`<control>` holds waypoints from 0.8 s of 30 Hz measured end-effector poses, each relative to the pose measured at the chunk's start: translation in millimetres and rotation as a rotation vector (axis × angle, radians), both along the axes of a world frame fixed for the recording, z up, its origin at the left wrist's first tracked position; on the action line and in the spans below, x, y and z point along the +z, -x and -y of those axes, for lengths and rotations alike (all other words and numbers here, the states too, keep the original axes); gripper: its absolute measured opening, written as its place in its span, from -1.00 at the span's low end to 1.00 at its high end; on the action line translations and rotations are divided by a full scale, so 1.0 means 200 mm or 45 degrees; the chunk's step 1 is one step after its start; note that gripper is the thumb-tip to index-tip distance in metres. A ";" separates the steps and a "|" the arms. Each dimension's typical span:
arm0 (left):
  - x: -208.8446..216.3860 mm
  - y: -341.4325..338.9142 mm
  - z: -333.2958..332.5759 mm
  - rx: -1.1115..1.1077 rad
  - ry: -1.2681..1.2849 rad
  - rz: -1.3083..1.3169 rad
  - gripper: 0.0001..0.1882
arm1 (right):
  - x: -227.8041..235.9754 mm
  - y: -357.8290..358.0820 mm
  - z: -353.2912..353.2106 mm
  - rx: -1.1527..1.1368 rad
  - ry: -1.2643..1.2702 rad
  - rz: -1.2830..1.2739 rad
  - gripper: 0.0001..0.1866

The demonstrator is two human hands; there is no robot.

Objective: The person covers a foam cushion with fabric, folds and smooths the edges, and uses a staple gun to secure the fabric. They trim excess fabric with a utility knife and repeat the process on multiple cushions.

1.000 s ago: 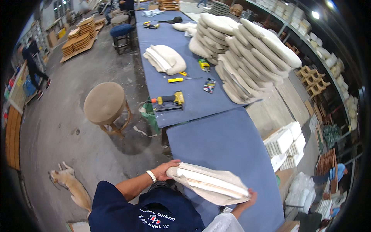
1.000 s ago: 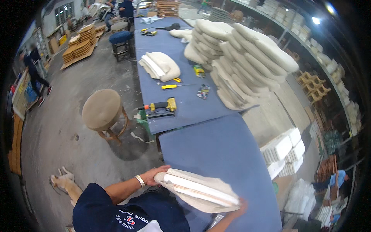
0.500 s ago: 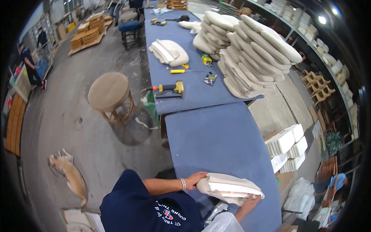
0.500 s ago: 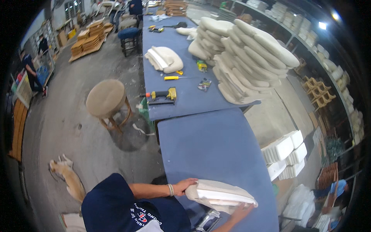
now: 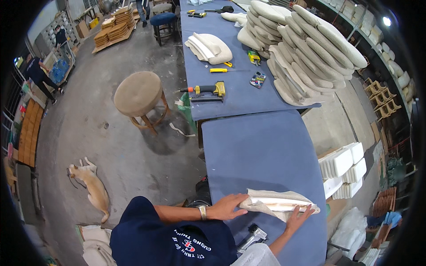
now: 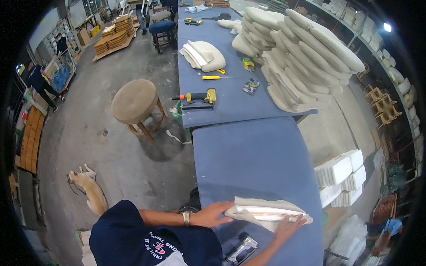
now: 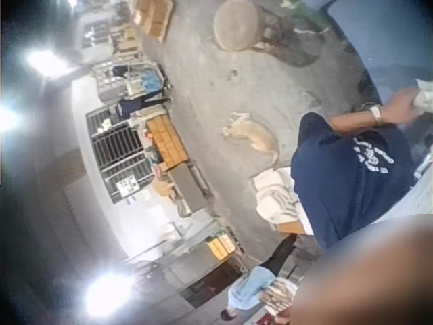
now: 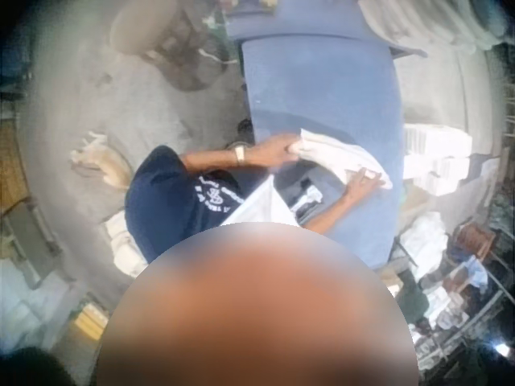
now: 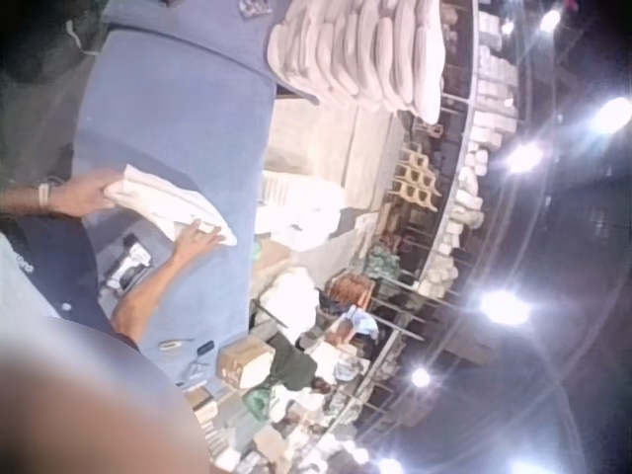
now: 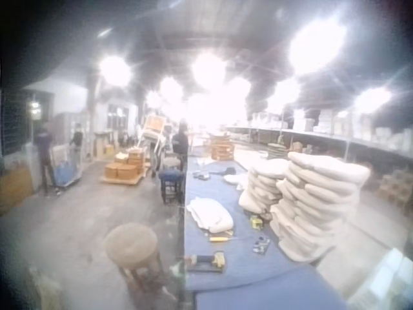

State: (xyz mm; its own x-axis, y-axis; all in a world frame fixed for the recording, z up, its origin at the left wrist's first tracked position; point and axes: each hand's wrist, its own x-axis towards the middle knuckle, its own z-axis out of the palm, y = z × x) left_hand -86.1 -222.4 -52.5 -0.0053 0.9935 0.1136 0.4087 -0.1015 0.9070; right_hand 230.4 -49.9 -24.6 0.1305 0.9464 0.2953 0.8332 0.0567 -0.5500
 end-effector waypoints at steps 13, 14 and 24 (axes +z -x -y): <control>-0.05 -0.09 -0.03 -0.007 -0.140 -0.016 -0.23 | 0.20 0.69 0.53 0.426 0.240 -0.181 -0.80; -0.10 -0.02 -0.03 -0.030 -0.099 -0.067 -0.23 | 0.15 0.75 0.51 0.402 0.284 -0.198 -0.84; -0.43 0.05 -0.15 0.195 -0.217 0.040 -0.27 | -0.08 0.88 0.53 0.638 0.296 -0.255 -0.82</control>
